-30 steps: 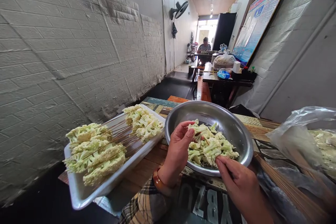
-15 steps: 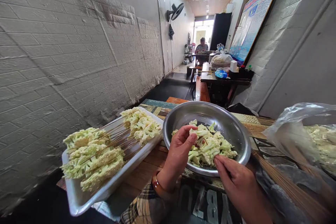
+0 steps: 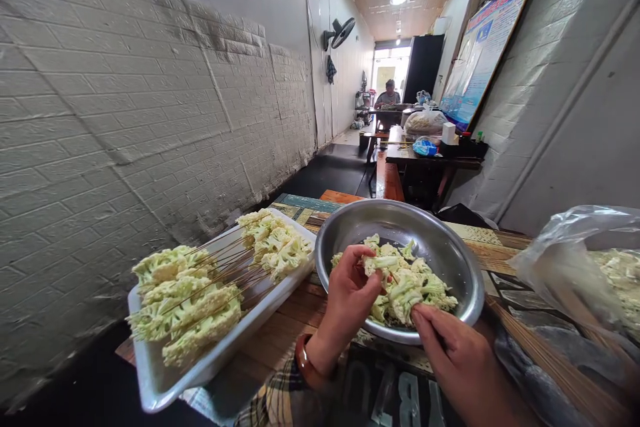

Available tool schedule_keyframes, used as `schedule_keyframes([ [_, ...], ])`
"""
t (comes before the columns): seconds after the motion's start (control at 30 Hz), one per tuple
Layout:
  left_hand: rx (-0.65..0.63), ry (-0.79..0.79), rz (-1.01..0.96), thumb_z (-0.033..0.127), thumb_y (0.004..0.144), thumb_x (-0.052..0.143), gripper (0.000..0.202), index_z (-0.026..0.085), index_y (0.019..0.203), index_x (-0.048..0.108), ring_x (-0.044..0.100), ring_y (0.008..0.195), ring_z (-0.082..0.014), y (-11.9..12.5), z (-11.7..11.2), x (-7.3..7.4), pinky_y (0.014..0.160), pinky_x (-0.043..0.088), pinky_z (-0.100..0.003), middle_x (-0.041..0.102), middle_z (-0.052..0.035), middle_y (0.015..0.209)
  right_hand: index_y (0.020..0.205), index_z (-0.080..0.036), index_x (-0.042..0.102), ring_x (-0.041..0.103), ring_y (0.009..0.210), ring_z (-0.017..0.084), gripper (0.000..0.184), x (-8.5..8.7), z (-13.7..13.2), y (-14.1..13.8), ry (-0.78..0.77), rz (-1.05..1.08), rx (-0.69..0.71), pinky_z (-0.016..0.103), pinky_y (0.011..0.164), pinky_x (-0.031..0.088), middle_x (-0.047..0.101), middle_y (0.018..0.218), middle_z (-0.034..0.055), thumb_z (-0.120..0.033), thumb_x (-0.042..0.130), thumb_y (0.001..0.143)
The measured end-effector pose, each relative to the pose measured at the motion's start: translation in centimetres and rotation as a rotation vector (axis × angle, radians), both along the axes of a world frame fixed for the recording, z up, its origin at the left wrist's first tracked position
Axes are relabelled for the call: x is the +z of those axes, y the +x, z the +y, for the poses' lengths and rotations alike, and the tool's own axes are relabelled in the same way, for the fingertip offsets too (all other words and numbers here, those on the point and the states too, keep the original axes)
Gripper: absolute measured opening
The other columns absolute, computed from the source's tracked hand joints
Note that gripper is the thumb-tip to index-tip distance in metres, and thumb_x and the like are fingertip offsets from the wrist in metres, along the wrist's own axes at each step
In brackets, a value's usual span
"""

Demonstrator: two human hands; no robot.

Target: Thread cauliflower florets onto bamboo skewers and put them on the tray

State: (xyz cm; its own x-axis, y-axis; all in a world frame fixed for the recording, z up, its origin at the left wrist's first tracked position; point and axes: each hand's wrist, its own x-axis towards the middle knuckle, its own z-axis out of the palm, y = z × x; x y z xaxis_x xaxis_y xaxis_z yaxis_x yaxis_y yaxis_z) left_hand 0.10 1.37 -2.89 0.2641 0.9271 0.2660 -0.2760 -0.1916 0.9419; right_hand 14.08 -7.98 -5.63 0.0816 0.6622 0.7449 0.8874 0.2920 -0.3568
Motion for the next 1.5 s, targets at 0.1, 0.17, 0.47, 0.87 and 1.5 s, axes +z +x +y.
schedule_keyframes([
  [0.1, -0.001, -0.021, 0.013, 0.016, 0.076, 0.062, 0.018, 0.02, 0.09, 0.052, 0.058, 0.06, -0.0104, -0.1, 0.2, 0.0, 0.053, 0.051, -0.022, 0.055, 0.0029, 0.077, 0.081, -0.02, 0.073, 0.076, 0.067, 0.018, 0.04, 0.0, 0.0, -0.1, 0.002, -0.006, -0.005, 0.026, 0.061, 0.061, 0.079, 0.077, 0.0038, -0.037, 0.042, 0.099],
  [0.17, -0.004, -0.03, 0.017, 0.016, 0.075, 0.061, 0.017, 0.02, 0.089, 0.052, 0.057, 0.058, -0.0095, -0.2, 0.2, 0.1, 0.052, 0.05, -0.022, 0.055, 0.0035, 0.075, 0.079, -0.019, 0.073, 0.076, 0.067, 0.018, 0.041, 0.1, 0.0, -0.1, 0.002, -0.01, -0.01, 0.025, 0.059, 0.06, 0.079, 0.077, 0.0044, -0.037, 0.042, 0.1],
  [0.47, -0.004, -0.06, 0.059, 0.018, 0.072, 0.064, 0.017, 0.018, 0.086, 0.055, 0.056, 0.056, -0.0102, 0.0, 0.2, 0.0, 0.05, 0.047, -0.021, 0.059, 0.0027, 0.068, 0.079, -0.017, 0.073, 0.076, 0.066, 0.018, 0.043, 0.3, 0.2, -0.5, 0.042, -0.025, -0.029, 0.024, 0.061, 0.06, 0.079, 0.075, 0.0057, -0.034, 0.04, 0.101],
  [0.87, 0.032, -0.008, 0.164, 0.019, 0.07, 0.067, 0.015, 0.018, 0.085, 0.063, 0.044, 0.052, -0.0087, 0.1, 0.4, -0.6, 0.049, 0.035, -0.021, 0.053, 0.0043, 0.062, 0.077, -0.02, 0.07, 0.073, 0.061, 0.017, 0.042, -0.2, 0.2, -0.9, 0.034, -0.053, -0.072, 0.025, 0.055, 0.056, 0.078, 0.074, 0.0062, -0.03, 0.037, 0.101],
  [1.5, -0.14, -0.159, 0.083, 0.033, 0.075, 0.07, 0.022, 0.018, 0.087, 0.06, 0.049, 0.069, -0.0119, -0.2, 0.2, 0.3, 0.063, 0.039, -0.023, 0.055, 0.0019, 0.075, 0.087, -0.018, 0.07, 0.073, 0.07, 0.021, 0.033, -0.6, 0.3, -1.5, -0.062, 0.057, -0.077, 0.033, 0.066, 0.057, 0.077, 0.08, 0.0077, -0.033, 0.043, 0.098],
])
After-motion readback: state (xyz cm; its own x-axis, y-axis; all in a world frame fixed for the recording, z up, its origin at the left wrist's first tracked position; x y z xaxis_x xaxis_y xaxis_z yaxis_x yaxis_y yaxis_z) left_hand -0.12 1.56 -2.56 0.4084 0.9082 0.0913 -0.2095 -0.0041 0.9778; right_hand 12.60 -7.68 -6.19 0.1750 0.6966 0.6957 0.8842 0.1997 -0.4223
